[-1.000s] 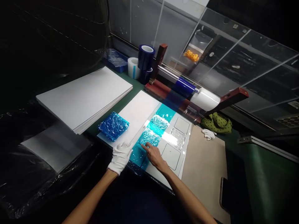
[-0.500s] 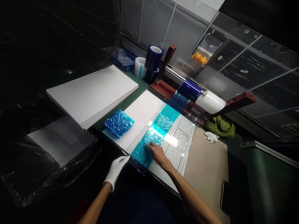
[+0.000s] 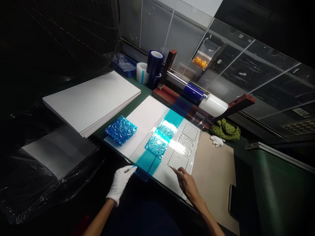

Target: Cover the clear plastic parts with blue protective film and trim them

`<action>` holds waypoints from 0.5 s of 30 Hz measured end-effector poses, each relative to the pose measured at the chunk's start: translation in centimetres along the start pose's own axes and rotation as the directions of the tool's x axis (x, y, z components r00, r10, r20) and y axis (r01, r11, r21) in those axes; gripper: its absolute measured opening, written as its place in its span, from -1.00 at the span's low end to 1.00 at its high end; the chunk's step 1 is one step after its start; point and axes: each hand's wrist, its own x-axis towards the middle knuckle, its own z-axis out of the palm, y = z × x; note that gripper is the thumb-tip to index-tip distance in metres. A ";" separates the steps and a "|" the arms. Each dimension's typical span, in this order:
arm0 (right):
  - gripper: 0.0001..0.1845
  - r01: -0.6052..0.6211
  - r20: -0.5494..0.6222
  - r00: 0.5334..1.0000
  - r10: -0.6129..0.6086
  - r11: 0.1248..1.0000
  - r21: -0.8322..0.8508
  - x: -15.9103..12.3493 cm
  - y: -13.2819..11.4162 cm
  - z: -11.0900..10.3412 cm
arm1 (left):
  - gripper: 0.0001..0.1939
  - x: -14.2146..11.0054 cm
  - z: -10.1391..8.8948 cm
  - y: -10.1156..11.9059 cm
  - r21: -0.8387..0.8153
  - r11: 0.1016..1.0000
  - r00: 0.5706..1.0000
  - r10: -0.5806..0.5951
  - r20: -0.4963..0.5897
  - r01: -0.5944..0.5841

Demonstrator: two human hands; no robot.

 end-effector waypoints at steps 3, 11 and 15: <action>-0.47 0.000 -0.089 0.996 0.011 0.992 0.128 -0.6 -1.1 0.0 | -0.65 0.4 -1.5 2.3 0.000 0.998 0.997 0.057 -0.045 -0.057; -0.46 0.021 -0.222 0.974 0.049 0.953 0.304 -0.8 -2.9 -0.7 | -0.42 9.2 -9.0 8.8 -0.054 0.975 0.961 0.201 -0.189 -0.215; -0.46 0.026 -0.265 0.963 0.051 0.960 0.280 -1.0 -2.9 -0.8 | -0.43 12.0 -11.1 10.6 -0.023 0.967 0.947 0.242 -0.210 -0.252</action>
